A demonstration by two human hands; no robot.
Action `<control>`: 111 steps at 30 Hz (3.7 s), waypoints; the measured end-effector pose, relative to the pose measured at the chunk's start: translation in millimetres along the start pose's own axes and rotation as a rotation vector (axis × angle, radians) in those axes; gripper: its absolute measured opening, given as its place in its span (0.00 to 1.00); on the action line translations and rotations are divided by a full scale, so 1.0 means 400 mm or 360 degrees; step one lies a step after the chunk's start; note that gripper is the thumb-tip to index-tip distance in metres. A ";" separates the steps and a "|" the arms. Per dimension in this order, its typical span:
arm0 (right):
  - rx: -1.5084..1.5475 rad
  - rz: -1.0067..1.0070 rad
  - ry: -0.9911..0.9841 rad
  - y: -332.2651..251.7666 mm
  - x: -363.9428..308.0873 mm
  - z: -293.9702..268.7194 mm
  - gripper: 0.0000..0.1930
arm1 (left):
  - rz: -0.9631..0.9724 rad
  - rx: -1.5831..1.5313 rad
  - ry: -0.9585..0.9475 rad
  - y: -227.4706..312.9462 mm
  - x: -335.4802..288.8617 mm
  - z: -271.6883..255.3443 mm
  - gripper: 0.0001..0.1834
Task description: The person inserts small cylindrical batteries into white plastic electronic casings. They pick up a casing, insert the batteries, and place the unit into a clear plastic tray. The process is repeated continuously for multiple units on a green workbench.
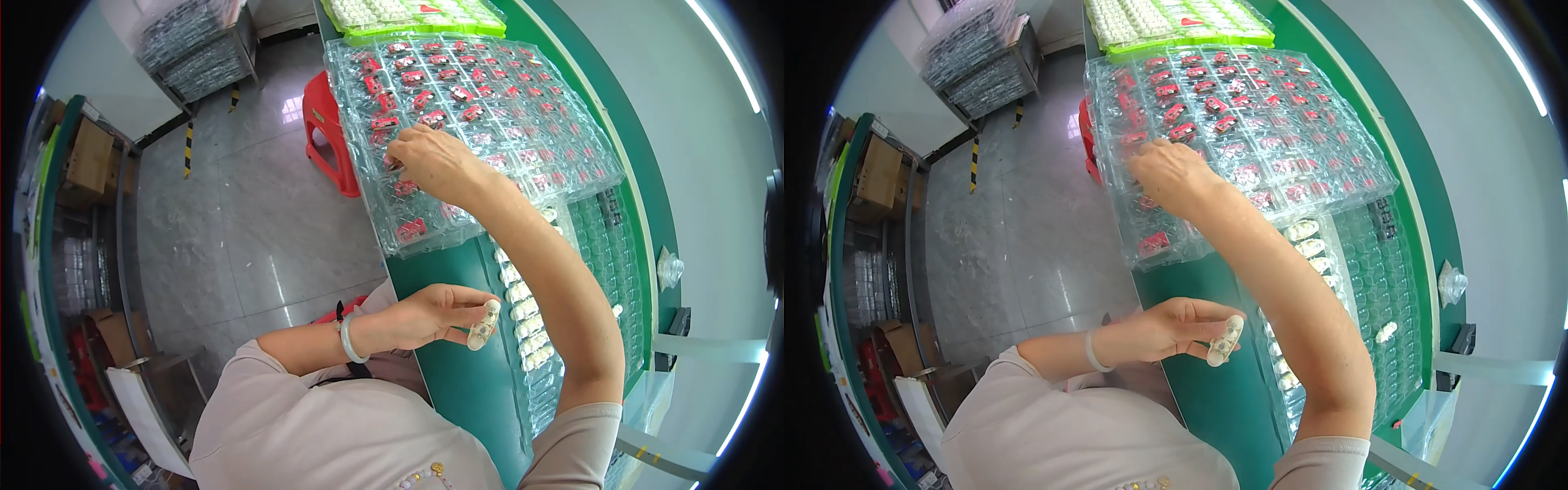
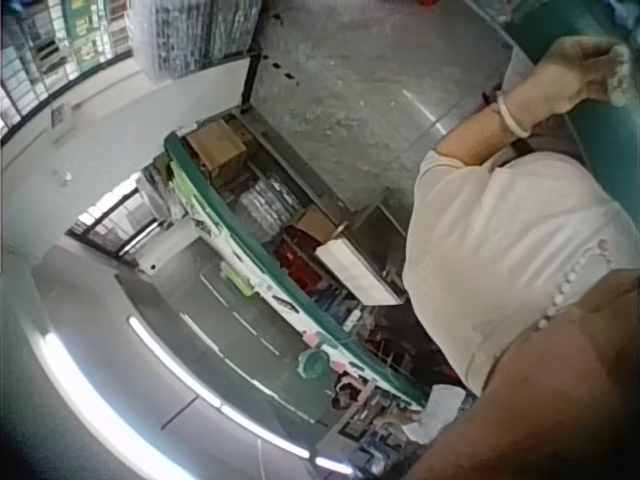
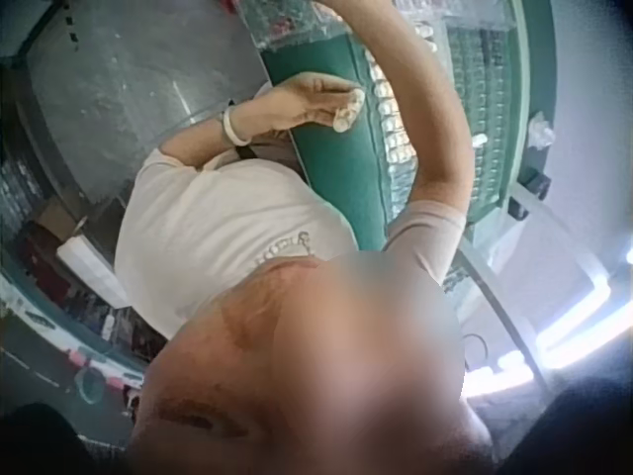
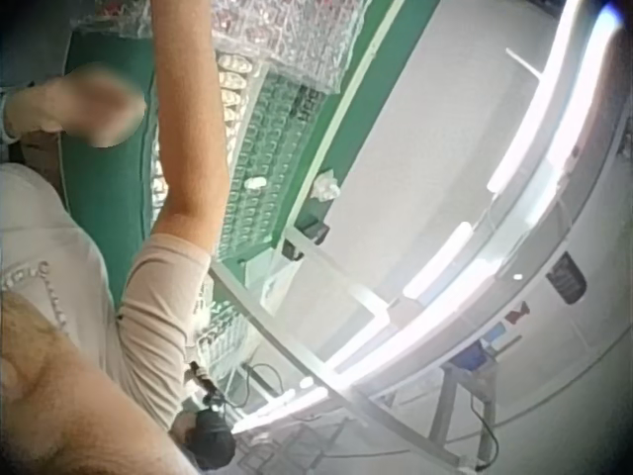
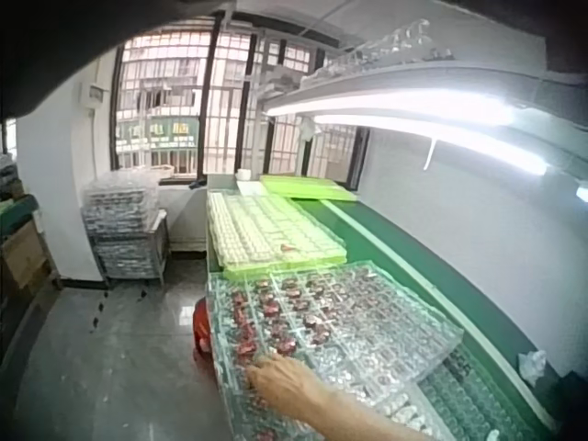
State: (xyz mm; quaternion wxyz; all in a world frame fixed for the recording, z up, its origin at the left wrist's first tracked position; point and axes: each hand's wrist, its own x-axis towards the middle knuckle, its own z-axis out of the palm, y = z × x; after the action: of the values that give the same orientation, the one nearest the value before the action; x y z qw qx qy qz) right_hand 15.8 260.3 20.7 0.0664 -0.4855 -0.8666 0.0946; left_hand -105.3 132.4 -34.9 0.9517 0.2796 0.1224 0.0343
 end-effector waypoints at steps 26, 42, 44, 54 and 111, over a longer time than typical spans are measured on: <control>0.0369 0.0860 0.0586 -0.078 0.058 0.076 0.12 | -0.0085 0.0218 -0.0111 -0.027 -0.001 0.013 0.22; 0.1501 0.1193 0.0818 -0.239 -0.565 -0.115 0.11 | -0.0002 -0.0384 -0.0498 -0.020 -0.023 0.021 0.22; 0.1653 0.1284 0.1060 -0.299 -0.661 -0.056 0.09 | -0.0171 -0.0308 -0.0568 -0.033 -0.001 0.053 0.23; 0.1638 0.1286 0.2019 -0.528 -0.850 0.120 0.14 | -0.0777 0.0080 -0.0374 -0.134 0.059 0.209 0.17; 0.1033 0.1264 0.2260 -0.539 -1.001 0.196 0.24 | -0.0966 0.0200 -0.0380 -0.213 0.142 0.268 0.23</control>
State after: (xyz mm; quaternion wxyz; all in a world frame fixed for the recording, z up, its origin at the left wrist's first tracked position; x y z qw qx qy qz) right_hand 29.2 -199.6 -15.5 0.6872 -0.6527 -0.3177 0.0280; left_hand -23.6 12.1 -6.0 0.9070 0.2905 0.0897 -0.2913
